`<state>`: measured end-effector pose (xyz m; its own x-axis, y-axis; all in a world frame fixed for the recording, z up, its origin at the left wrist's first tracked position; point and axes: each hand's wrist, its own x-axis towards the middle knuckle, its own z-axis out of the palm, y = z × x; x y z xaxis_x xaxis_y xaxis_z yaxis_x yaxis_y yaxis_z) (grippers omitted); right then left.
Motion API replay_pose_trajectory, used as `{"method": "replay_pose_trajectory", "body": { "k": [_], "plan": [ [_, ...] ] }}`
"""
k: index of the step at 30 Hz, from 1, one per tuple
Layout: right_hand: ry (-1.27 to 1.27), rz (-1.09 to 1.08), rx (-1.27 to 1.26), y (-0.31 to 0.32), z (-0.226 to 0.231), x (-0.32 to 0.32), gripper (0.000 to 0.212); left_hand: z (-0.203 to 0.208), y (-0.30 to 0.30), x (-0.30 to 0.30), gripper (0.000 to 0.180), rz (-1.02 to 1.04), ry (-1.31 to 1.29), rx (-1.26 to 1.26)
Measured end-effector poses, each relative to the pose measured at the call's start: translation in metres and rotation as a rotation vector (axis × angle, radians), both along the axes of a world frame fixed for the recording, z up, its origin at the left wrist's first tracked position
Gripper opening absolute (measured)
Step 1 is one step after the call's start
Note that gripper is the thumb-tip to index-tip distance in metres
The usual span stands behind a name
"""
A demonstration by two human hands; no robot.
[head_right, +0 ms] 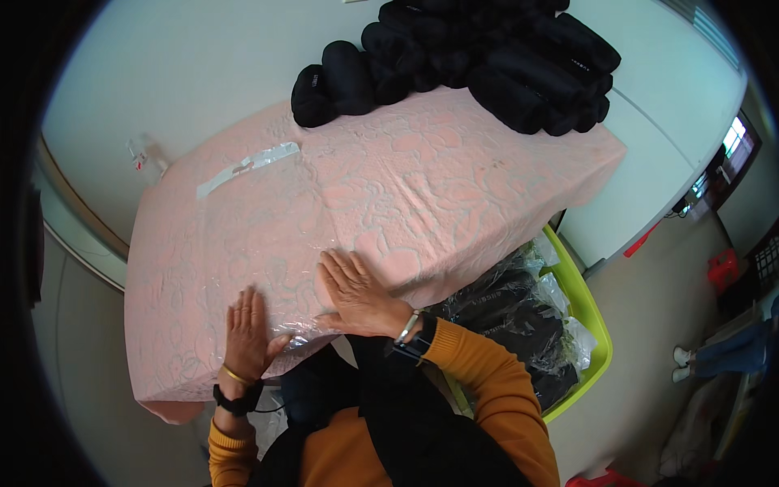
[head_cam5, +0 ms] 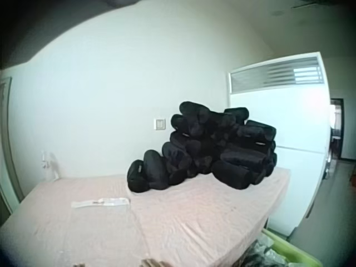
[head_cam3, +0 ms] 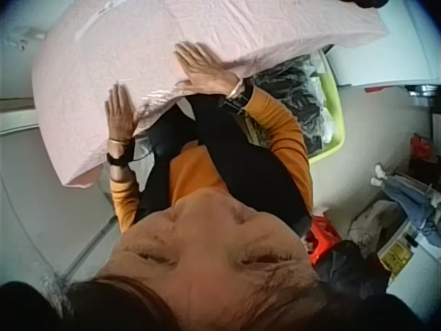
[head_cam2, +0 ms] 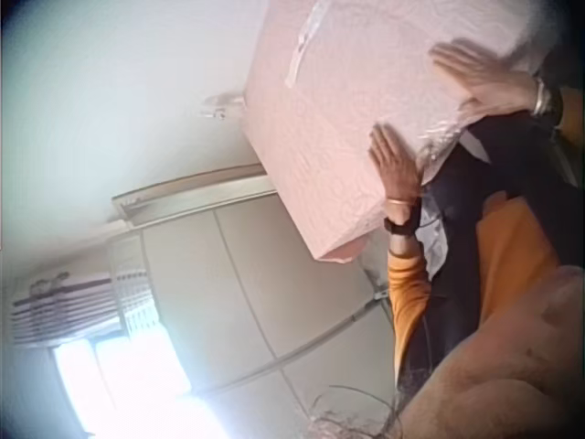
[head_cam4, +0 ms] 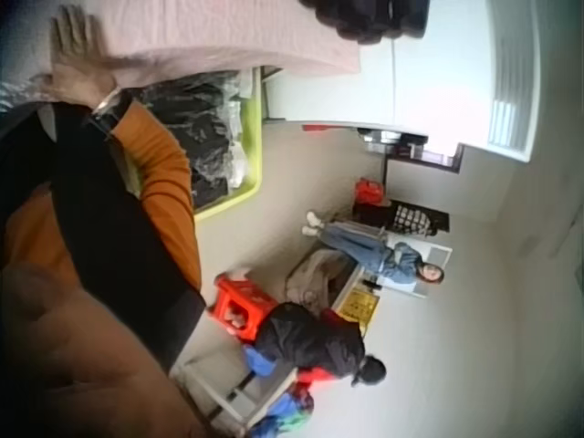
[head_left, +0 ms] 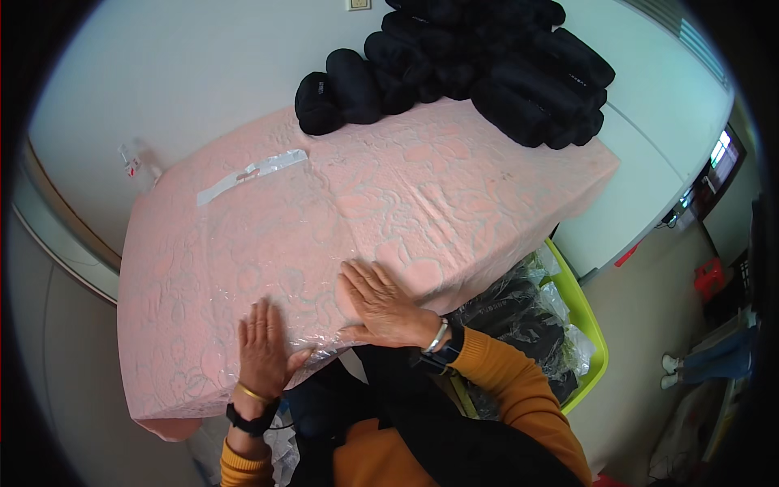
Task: The person smooths a plastic bag on a table, slides a black cushion inside, and presses the air out before placing it into a green bin. This process is repeated for a second cushion.
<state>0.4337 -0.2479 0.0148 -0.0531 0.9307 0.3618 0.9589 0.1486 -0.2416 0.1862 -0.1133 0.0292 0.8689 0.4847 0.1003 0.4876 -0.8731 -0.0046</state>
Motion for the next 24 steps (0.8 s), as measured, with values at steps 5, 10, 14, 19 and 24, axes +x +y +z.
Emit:
{"method": "replay_pose_trajectory", "body": {
  "k": [5, 10, 14, 19, 24],
  "plan": [
    [-0.042, -0.029, 0.016, -0.005, 0.0, 0.003, 0.094, -0.007, 0.014, -0.054, 0.102, 0.11, -0.114, 0.017],
    [-0.124, -0.101, 0.06, -0.009, -0.005, 0.0, 0.096, -0.01, 0.014, -0.07, 0.1, 0.198, -0.105, 0.053],
    [-0.089, -0.163, 0.108, -0.015, -0.011, 0.009, 0.09, -0.012, 0.011, -0.067, 0.1, 0.216, -0.139, 0.075],
    [0.505, -0.275, 0.03, -0.016, 0.004, 0.033, 0.075, -0.02, 0.013, -0.063, 0.099, 0.216, -0.164, 0.097],
    [0.36, -0.425, 0.034, -0.016, 0.018, 0.086, 0.065, -0.003, 0.001, -0.058, 0.095, 0.162, -0.156, 0.125]
  ]
}}
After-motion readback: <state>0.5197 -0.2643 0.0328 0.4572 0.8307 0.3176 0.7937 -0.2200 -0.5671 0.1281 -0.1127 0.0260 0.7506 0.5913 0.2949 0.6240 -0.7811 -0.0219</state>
